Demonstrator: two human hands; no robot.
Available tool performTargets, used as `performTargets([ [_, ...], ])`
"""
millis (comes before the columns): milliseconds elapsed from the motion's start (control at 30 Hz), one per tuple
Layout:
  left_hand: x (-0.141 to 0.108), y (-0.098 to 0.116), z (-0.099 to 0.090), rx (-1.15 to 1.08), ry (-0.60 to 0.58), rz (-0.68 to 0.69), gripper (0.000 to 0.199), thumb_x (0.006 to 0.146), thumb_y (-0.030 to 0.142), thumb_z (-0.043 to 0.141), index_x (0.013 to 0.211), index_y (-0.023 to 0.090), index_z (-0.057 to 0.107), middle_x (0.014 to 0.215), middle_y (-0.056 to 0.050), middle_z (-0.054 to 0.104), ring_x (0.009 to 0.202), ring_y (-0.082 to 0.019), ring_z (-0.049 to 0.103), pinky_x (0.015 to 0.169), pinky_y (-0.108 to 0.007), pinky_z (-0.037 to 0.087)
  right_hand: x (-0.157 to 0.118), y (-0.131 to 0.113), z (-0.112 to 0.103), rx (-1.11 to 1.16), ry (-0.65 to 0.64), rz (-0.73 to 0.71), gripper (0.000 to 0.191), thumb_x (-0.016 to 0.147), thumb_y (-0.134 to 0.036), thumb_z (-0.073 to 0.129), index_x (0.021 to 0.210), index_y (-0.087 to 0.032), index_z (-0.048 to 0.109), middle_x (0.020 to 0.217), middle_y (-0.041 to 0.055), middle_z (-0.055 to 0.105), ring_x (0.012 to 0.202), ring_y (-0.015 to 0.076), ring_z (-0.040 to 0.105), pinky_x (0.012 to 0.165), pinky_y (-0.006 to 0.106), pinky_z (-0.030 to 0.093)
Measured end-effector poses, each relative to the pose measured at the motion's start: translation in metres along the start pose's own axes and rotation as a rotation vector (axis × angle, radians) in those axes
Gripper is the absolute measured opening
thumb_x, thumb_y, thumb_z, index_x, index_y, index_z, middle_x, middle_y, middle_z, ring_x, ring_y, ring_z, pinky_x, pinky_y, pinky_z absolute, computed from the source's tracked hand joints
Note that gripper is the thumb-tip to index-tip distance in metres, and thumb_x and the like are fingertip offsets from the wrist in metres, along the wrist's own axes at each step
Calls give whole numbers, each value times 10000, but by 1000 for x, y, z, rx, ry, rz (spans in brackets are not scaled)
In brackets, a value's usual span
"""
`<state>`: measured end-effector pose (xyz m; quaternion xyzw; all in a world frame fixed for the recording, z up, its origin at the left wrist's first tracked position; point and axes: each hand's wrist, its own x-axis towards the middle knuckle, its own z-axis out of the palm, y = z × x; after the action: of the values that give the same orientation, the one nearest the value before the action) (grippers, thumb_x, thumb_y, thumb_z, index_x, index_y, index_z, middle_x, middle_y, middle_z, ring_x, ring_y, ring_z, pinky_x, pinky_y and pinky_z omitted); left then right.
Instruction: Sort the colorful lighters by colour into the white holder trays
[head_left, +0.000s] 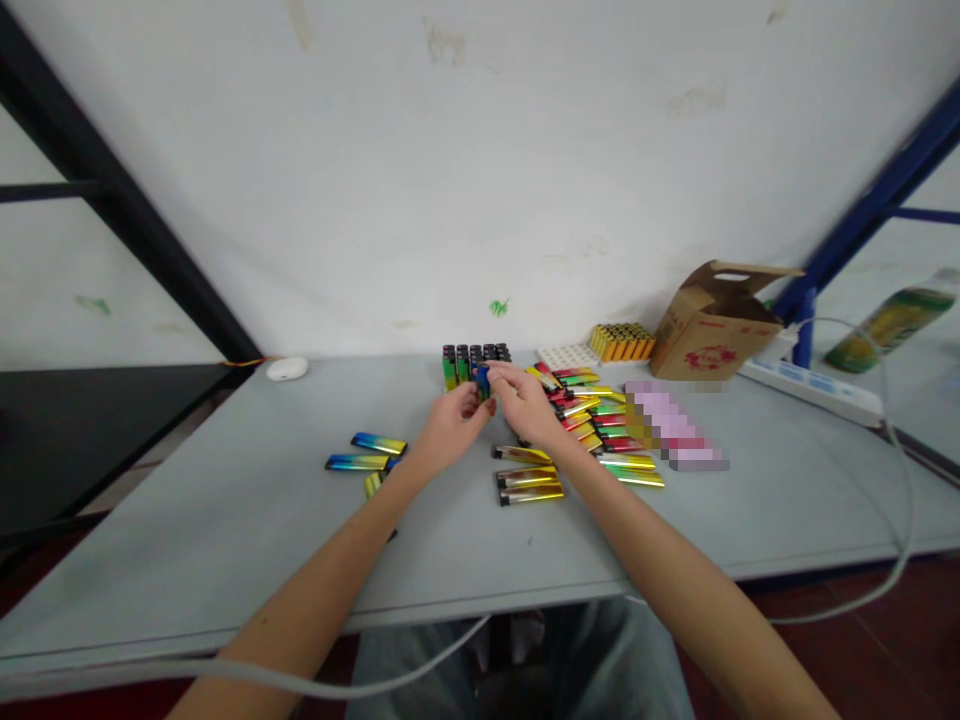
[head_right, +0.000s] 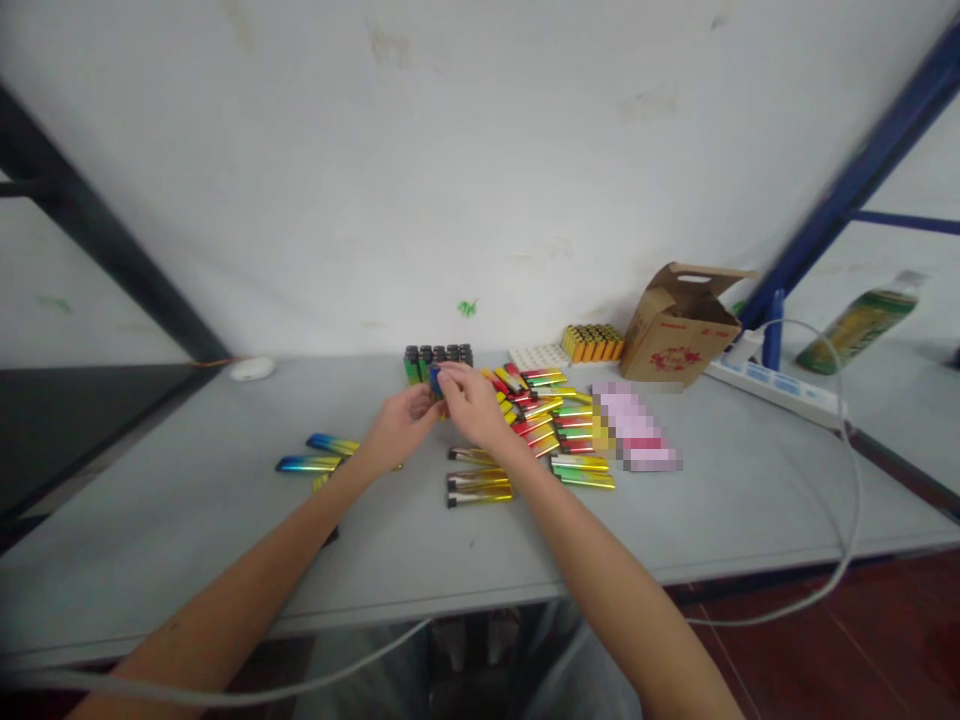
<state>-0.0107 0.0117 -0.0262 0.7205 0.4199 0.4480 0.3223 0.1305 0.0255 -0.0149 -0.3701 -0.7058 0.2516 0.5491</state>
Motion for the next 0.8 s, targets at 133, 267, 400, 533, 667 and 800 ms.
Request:
performTargets([
  [133,-4,-1,-4,112,-8,12,214,837,379,572,849,168,607,699,-25,663,643,-155,614,645,-272,496,-1,-3,-8,-187,-29,-60,280,867,-239,491,680,-198,695,1016,79,721,1029,234,641,975,405,449],
  [267,-6,-1,-9,249,-11,41,215,854,365,544,827,166,621,684,-13,656,634,-148,602,646,-263,477,-1,-4,-11,-231,-38,-68,269,846,-208,489,663,-184,685,1100,100,689,1051,224,627,973,378,443],
  [400,-7,0,-12,313,-48,62,218,864,345,521,809,161,623,687,-15,659,647,-154,601,635,-260,457,-1,-3,-12,-213,-67,-56,263,819,-187,487,617,-174,654,1143,115,662,1087,221,606,988,365,427],
  [533,-8,1,-13,357,-78,53,210,862,323,518,812,157,636,726,-32,680,665,-167,608,638,-271,452,-2,-2,-12,-175,-82,-55,269,790,-164,482,546,-180,594,1163,105,657,1111,225,592,996,364,415],
  [667,-9,0,-12,309,-92,46,183,849,311,533,833,165,643,739,-29,689,670,-170,613,651,-277,470,-3,1,-11,-132,-69,-64,267,777,-160,483,532,-186,586,1105,93,684,1074,221,611,977,365,425],
  [800,-9,0,-12,235,-89,20,169,831,318,555,809,172,638,717,-23,684,674,-172,623,680,-286,493,-3,3,-8,-98,-39,-61,261,788,-182,500,567,-184,638,1062,87,697,1059,222,617,986,373,427],
])
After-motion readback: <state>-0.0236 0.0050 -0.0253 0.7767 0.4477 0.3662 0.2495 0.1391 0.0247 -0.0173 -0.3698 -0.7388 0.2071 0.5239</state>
